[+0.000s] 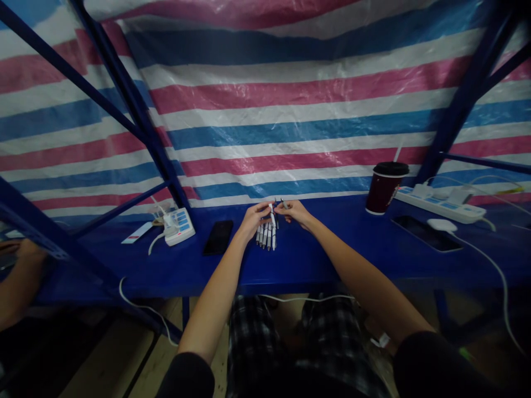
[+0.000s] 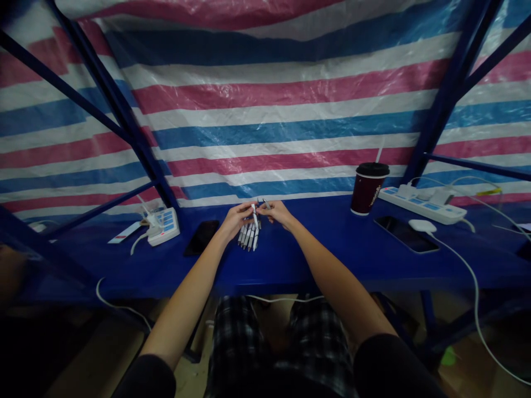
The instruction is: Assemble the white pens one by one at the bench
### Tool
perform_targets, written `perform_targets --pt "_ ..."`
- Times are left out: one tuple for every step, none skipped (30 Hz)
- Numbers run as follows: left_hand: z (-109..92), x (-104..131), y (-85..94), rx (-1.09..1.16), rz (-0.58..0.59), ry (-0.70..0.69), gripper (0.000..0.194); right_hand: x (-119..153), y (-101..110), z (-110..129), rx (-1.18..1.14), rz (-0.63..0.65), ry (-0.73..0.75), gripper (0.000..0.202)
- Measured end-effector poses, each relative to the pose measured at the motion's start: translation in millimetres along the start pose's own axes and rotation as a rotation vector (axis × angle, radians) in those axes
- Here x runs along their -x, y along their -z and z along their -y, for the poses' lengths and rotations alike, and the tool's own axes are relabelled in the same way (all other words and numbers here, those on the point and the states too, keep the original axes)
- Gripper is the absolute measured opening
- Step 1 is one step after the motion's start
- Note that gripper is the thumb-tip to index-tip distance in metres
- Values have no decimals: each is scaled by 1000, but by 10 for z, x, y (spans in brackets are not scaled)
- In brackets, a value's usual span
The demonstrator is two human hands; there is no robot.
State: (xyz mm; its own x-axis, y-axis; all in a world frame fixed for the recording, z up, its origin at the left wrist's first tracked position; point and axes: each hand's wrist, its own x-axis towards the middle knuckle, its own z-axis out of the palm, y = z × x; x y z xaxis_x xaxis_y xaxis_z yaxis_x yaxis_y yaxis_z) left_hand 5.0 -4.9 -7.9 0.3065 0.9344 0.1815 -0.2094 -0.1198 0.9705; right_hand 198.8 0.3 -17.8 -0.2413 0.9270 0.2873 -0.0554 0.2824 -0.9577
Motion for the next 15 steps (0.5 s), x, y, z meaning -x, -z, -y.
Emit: perform_targets --pt "1 1 -4 3 -4 -1 34 1 -4 1 9 0 2 38" --pt "2 3 -6 4 -6 -3 34 3 -8 3 18 0 1 38" --pt "3 5 -5 5 -5 -3 35 6 -12 6 24 0 -1 39" --pt "3 7 -3 5 -3 -3 36 9 -14 8 30 0 -2 39" --pt "3 9 -1 3 1 -3 37 11 -16 11 37 -2 -2 40" --pt "2 12 2 -2 4 -4 39 13 -17 13 43 -4 -1 40" --pt "0 15 4 -8 5 -5 40 15 -17 15 48 -6 1 40" --pt "-3 18 4 -13 4 -5 41 16 -17 18 53 -5 3 41" --pt "-7 20 4 -16 1 -3 41 18 -17 21 57 -5 6 41" --pt "-10 21 2 -16 -5 -1 39 19 -17 25 59 -4 7 41" --pt "-12 21 -1 -13 -12 1 37 20 -18 30 60 -5 8 41" --pt "-13 21 -3 -9 -17 2 36 22 -19 35 61 -5 8 41" --pt "-12 19 -5 -5 -22 3 35 23 -20 39 62 -6 9 40" --pt "-10 17 -5 -2 -24 4 34 23 -21 43 61 -8 9 40" --pt "-6 14 -5 1 -26 4 34 22 -21 45 60 -9 11 40"
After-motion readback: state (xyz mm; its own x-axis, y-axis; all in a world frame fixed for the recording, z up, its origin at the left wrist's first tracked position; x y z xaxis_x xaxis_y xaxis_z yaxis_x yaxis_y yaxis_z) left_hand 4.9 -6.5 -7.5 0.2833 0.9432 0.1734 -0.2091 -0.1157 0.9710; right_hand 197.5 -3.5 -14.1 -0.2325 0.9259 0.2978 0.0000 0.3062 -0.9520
